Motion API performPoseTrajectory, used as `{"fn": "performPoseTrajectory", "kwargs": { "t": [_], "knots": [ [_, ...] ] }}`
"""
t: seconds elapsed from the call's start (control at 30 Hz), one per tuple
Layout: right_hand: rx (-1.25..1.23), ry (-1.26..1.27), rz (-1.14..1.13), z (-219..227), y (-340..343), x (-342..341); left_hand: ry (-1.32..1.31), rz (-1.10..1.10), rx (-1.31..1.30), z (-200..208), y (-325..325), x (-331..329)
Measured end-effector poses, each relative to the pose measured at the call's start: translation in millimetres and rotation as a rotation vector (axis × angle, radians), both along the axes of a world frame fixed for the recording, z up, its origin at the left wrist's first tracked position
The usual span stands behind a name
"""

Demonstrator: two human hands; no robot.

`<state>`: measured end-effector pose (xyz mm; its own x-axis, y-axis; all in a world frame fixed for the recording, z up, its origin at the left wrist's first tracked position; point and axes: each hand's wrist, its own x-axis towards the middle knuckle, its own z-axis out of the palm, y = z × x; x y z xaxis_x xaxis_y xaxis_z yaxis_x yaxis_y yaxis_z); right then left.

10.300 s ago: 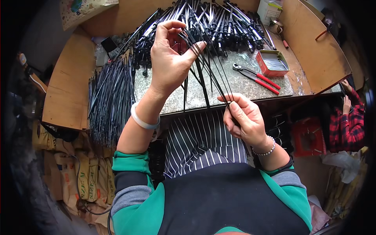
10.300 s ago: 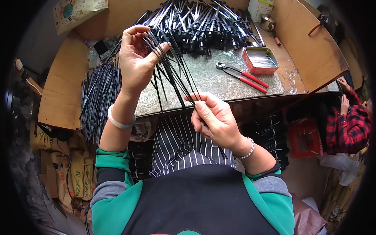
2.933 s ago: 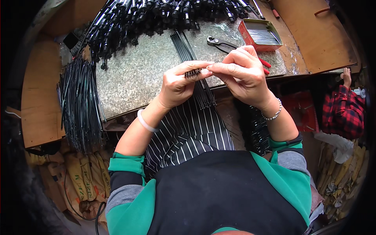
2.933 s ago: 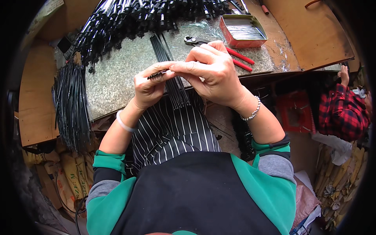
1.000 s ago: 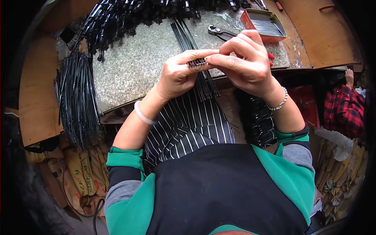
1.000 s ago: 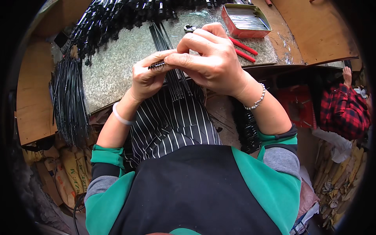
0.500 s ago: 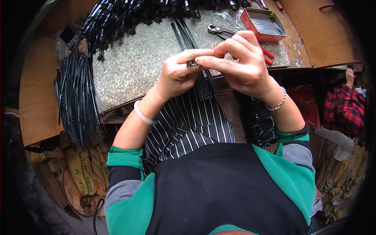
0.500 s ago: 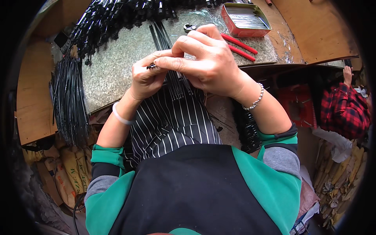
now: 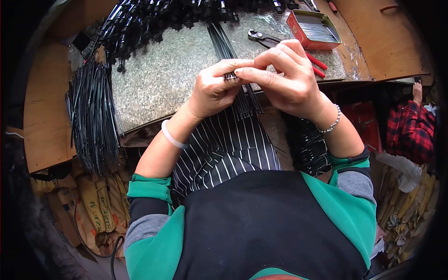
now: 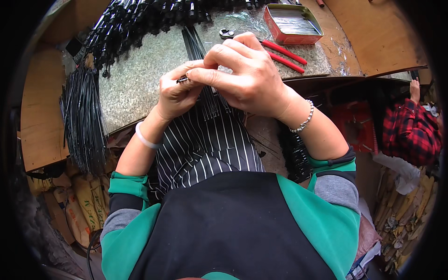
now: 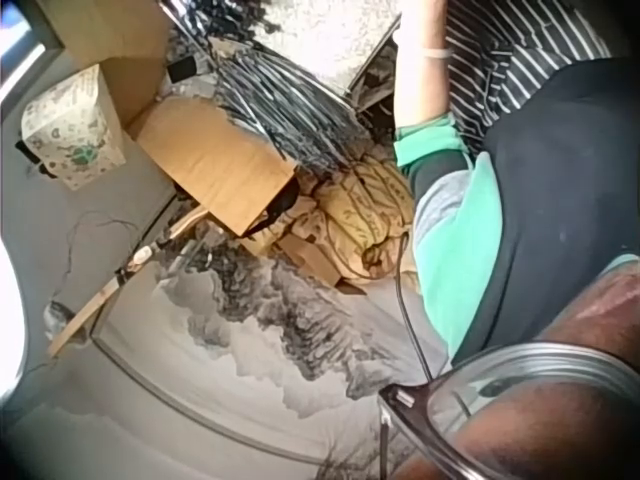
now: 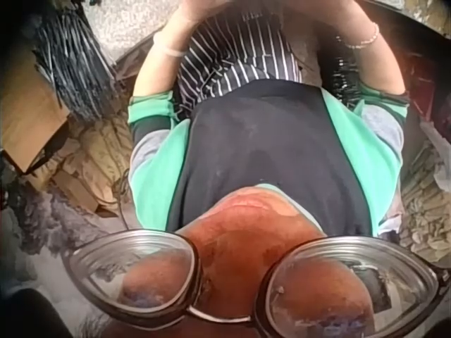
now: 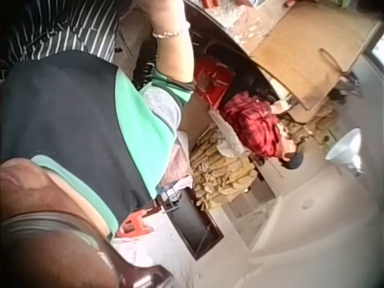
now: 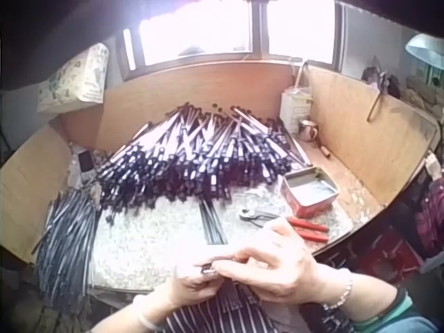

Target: Assembling and securing bundles of black wires into a central hub using pliers.

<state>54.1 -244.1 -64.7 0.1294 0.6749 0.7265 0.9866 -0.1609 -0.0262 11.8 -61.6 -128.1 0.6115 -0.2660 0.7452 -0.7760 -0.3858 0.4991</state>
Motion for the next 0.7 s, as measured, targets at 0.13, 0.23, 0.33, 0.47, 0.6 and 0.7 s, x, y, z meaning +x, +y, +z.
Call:
{"fn": "performPoseTrajectory", "kwargs": {
  "t": [0.13, 0.23, 0.33, 0.47, 0.6, 0.7],
  "knots": [
    [-0.001, 0.115, 0.061, -2, 2, 2, -0.078, 0.007, -0.047, -6, 0, 3],
    [-0.015, 0.205, 0.132, -4, 2, 6, -0.043, 0.034, -0.007, -4, 0, 0],
    [-0.034, 0.191, 0.149, -1, 2, 7, -0.011, 0.029, 0.022, -5, 2, 1],
    [0.028, 0.077, 0.123, 1, 13, -1, 0.052, 0.001, 0.093, 6, -1, -1],
    [-0.175, 0.268, 0.068, -4, 4, -9, 0.140, -0.058, 0.085, 7, 9, -7],
    [-0.161, 0.260, 0.067, -9, 0, -19, 0.339, -0.106, -0.120, 2, 11, -8]
  ]
}}
